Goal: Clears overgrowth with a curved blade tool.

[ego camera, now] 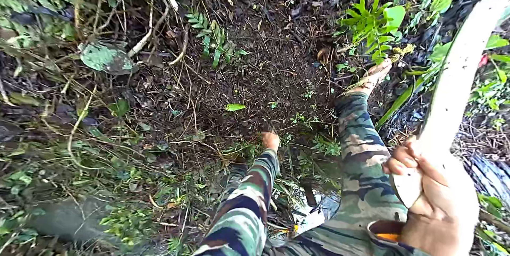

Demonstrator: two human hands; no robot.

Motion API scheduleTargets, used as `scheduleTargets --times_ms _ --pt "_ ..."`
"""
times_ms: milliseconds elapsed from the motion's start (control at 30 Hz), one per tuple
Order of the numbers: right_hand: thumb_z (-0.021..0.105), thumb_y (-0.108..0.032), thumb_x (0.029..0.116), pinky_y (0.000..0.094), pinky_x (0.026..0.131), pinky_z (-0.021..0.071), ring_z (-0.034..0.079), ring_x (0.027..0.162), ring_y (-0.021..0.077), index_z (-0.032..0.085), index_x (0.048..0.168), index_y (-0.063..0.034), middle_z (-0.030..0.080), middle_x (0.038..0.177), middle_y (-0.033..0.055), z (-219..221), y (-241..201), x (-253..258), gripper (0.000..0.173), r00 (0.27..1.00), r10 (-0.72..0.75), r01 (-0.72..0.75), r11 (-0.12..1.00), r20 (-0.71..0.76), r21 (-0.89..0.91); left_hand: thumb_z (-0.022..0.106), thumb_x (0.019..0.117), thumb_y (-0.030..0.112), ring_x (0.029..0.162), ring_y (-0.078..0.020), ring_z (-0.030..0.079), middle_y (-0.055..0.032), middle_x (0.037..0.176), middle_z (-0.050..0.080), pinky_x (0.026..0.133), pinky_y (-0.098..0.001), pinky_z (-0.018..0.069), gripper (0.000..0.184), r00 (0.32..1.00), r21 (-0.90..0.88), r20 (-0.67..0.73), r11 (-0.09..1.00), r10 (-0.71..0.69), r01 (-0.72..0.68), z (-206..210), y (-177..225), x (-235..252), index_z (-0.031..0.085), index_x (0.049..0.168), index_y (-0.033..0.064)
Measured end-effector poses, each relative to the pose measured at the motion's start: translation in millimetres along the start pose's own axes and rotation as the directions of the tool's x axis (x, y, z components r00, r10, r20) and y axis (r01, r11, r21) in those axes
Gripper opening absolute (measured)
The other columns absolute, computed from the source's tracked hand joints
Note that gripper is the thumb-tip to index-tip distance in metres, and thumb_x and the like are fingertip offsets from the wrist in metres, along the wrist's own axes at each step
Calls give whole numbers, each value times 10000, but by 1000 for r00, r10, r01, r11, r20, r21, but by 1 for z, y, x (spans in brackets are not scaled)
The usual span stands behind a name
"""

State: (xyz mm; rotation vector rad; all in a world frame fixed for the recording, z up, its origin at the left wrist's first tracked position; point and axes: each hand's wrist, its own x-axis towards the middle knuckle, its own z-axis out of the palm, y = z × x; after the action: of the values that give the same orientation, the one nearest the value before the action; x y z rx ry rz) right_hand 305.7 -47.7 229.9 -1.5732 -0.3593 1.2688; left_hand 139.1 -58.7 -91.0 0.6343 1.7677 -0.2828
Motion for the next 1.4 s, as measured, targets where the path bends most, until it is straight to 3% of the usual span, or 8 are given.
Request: scheduleTargets --times_ms 133,433,667,900,1067,1200,1333,1400 --pt "467 -75 1038 187 510 564 608 494 38 639 916 -128 625 600 -53 -13 7 -3 218 998 52 -53 997 20 50 376 1123 302 1366 -378 547 -284 1455 544 1127 -510 448 506 993 -52 -19 992 -114 113 14 4 7 470 1454 -70" --pt "321 -25 1043 180 484 561 600 466 36 572 923 -115 611 578 -64 -10 2 -5 292 999 10 -9 1000 -43 17 461 1104 297 1305 -414 579 -317 1342 605 1096 -561 448 453 987 96 144 991 75 -89 -19 -28 32 599 1294 -90" --pt "614 -123 953 156 473 515 557 453 2 533 950 -197 604 591 -145 -36 14 8 109 978 -209 202 900 23 -387 487 1087 206 1259 -416 608 -320 1262 648 1083 -549 456 370 980 79 125 983 157 -167 -23 -30 16 660 1202 -101" --pt "683 -167 890 167 470 517 568 470 1 559 952 -199 613 613 -164 -10 15 10 141 987 -109 154 832 114 -533 478 1088 200 1360 -393 551 -239 1419 601 1125 -576 432 367 965 210 156 947 212 -242 -33 -54 10 623 1381 33" --pt "674 -172 890 162 470 519 563 469 -11 546 959 -186 605 616 -176 8 21 9 146 980 -118 190 792 160 -580 486 1023 61 1545 -427 257 -145 1671 333 1194 -623 282 534 904 374 84 828 419 -419 -52 -126 25 457 1556 86" --pt "715 -217 908 158 476 517 579 488 -9 578 974 -229 643 643 -172 16 34 4 152 971 -120 214 824 208 -525 574 937 -33 1449 -523 389 -335 1522 450 1193 -618 319 481 825 259 -192 838 532 -480 -47 -166 43 583 1417 -26" --pt "728 -217 910 158 479 517 580 488 -8 579 978 -223 646 648 -168 19 54 1 163 973 -121 209 819 196 -535 449 1032 25 1612 -355 52 -176 1734 108 1279 -598 68 643 918 518 57 774 392 -363 -71 -175 68 258 1643 86" --pt "704 -178 902 153 478 514 571 482 -15 573 972 -211 634 639 -178 22 61 -1 152 977 -123 202 803 176 -561 405 1055 4 1616 -304 79 -153 1720 203 1281 -596 1 593 945 601 178 730 275 -326 -89 -185 69 268 1630 43"
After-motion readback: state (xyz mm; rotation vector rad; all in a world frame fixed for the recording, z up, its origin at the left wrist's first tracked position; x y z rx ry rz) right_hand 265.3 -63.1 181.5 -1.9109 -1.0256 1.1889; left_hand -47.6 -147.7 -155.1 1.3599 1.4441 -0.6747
